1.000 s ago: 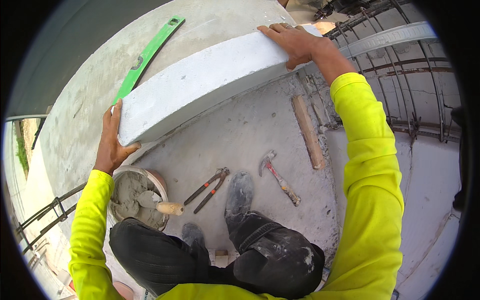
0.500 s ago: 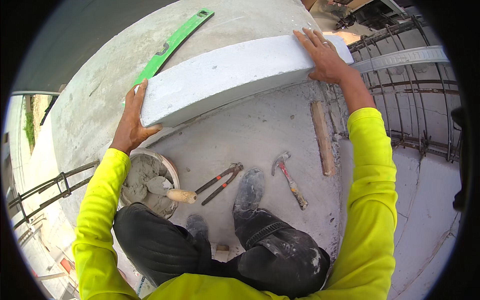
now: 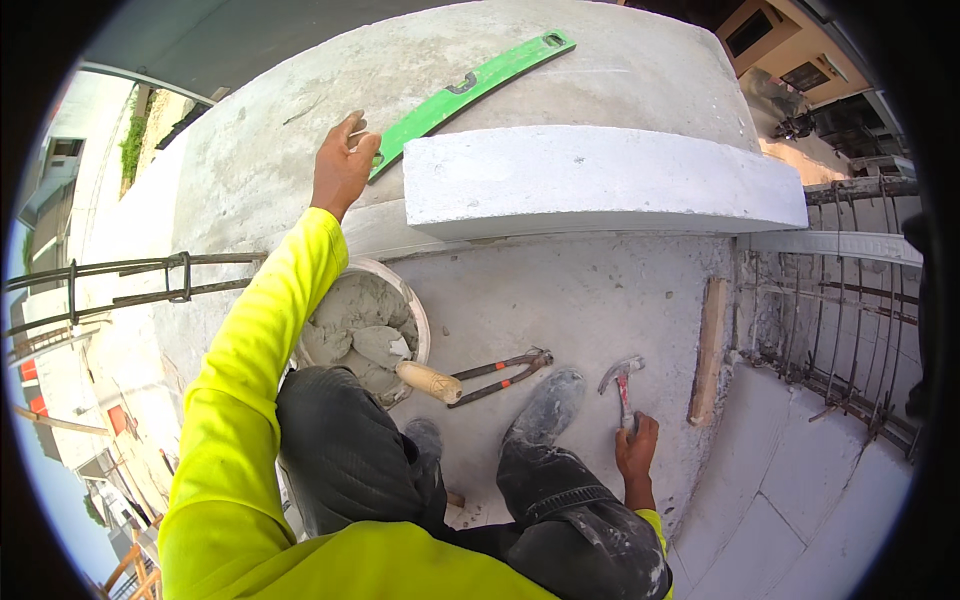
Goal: The person applies mortar to a concrete ledge using a trowel, places a white stone slab, and repeatedly checks and adjusts its level with a spirit level and hammer. The person also smooths the mortar around the slab edges.
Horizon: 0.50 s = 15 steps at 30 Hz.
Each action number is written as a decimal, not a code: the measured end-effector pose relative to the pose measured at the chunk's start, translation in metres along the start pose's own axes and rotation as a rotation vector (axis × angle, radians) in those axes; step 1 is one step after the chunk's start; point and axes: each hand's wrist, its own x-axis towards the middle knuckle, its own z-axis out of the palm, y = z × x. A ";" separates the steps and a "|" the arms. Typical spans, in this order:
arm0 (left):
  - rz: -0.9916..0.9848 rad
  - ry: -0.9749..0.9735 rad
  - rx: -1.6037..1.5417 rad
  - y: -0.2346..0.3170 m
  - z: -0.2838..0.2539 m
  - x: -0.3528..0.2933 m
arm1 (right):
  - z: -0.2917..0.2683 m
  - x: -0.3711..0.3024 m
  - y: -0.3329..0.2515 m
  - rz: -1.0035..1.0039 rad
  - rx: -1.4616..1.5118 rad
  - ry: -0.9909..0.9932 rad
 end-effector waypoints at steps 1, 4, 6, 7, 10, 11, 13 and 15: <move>-0.043 -0.001 0.157 -0.018 -0.003 0.015 | 0.005 -0.002 0.003 0.036 -0.038 -0.036; 0.025 -0.037 0.686 -0.068 0.007 0.042 | 0.013 0.003 0.005 0.097 -0.014 0.000; -0.025 -0.070 0.752 -0.090 0.023 0.052 | 0.017 0.009 0.006 0.129 -0.047 -0.050; -0.089 -0.113 0.786 -0.096 0.032 0.055 | 0.018 0.011 0.007 0.133 -0.075 -0.063; -0.101 -0.207 0.880 -0.102 0.052 0.053 | 0.018 0.014 0.008 0.109 -0.075 -0.060; -0.115 -0.224 0.921 -0.101 0.054 0.054 | 0.017 0.014 0.007 0.094 -0.062 -0.066; -0.084 -0.176 0.928 -0.096 0.058 0.055 | 0.014 0.016 0.007 0.106 -0.075 -0.084; -0.065 -0.228 0.904 -0.089 0.054 0.057 | 0.011 0.019 0.005 0.091 -0.064 -0.094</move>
